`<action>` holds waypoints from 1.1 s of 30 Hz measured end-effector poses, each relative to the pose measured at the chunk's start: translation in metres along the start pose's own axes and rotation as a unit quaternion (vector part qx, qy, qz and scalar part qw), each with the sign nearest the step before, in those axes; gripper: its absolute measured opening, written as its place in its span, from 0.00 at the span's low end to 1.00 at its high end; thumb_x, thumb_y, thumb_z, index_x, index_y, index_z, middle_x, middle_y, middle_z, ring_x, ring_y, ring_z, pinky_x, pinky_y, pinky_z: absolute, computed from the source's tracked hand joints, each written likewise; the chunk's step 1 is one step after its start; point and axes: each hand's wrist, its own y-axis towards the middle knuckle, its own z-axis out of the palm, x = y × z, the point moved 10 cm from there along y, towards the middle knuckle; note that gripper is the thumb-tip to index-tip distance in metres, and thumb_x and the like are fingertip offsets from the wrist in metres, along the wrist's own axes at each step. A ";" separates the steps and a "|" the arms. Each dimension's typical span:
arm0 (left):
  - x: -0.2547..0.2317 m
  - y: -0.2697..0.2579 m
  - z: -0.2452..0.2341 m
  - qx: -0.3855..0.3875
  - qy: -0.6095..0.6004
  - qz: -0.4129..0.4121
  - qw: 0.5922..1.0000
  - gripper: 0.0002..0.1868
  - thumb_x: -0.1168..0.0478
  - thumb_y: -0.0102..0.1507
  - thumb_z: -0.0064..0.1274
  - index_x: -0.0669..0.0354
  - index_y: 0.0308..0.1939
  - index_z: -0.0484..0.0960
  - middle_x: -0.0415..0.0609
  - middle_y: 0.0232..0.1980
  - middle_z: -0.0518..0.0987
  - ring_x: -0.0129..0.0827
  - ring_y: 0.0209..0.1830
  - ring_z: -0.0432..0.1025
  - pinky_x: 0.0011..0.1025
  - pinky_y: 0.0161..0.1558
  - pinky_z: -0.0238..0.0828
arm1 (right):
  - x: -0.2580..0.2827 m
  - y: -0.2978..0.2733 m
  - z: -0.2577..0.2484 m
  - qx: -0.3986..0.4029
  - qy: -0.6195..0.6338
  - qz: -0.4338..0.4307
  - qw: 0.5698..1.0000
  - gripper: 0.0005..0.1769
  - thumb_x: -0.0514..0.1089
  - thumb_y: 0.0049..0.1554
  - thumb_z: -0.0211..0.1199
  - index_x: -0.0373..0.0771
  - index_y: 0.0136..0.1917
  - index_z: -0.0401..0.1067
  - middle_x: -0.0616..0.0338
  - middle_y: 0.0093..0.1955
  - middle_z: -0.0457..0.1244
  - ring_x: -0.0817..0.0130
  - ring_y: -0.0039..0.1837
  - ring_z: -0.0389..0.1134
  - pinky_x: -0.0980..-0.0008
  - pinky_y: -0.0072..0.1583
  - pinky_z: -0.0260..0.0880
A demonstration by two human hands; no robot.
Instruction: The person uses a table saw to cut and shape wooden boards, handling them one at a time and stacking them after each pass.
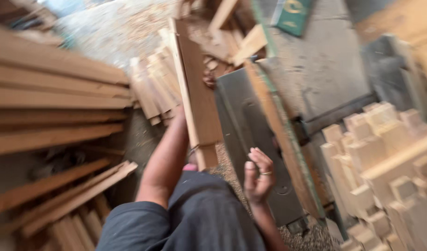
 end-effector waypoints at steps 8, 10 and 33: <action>0.026 -0.091 0.069 0.215 -0.196 -0.071 0.954 0.29 0.58 0.78 0.36 0.53 0.83 0.51 0.48 0.44 0.63 0.29 0.38 0.63 0.25 0.46 0.71 | -0.060 -0.099 0.097 0.378 0.350 0.392 0.762 0.39 0.66 0.63 0.53 0.28 0.68 0.69 0.51 0.60 0.70 0.67 0.61 0.71 0.67 0.62 0.71; 0.025 -0.095 0.068 0.217 -0.201 -0.060 0.953 0.30 0.56 0.78 0.36 0.51 0.84 0.48 0.48 0.44 0.63 0.29 0.38 0.64 0.25 0.46 0.72 | -0.044 -0.107 0.107 0.445 0.375 0.380 0.719 0.41 0.67 0.62 0.57 0.26 0.67 0.69 0.52 0.61 0.69 0.69 0.61 0.70 0.67 0.63 0.70; -0.028 -0.194 -0.348 -0.496 0.361 -0.087 0.785 0.25 0.60 0.59 0.62 0.77 0.55 0.80 0.61 0.44 0.84 0.50 0.40 0.80 0.47 0.40 0.79 | -0.132 -0.154 0.213 0.580 0.006 0.438 0.687 0.28 0.61 0.64 0.54 0.33 0.54 0.74 0.55 0.41 0.72 0.71 0.40 0.74 0.76 0.41 0.73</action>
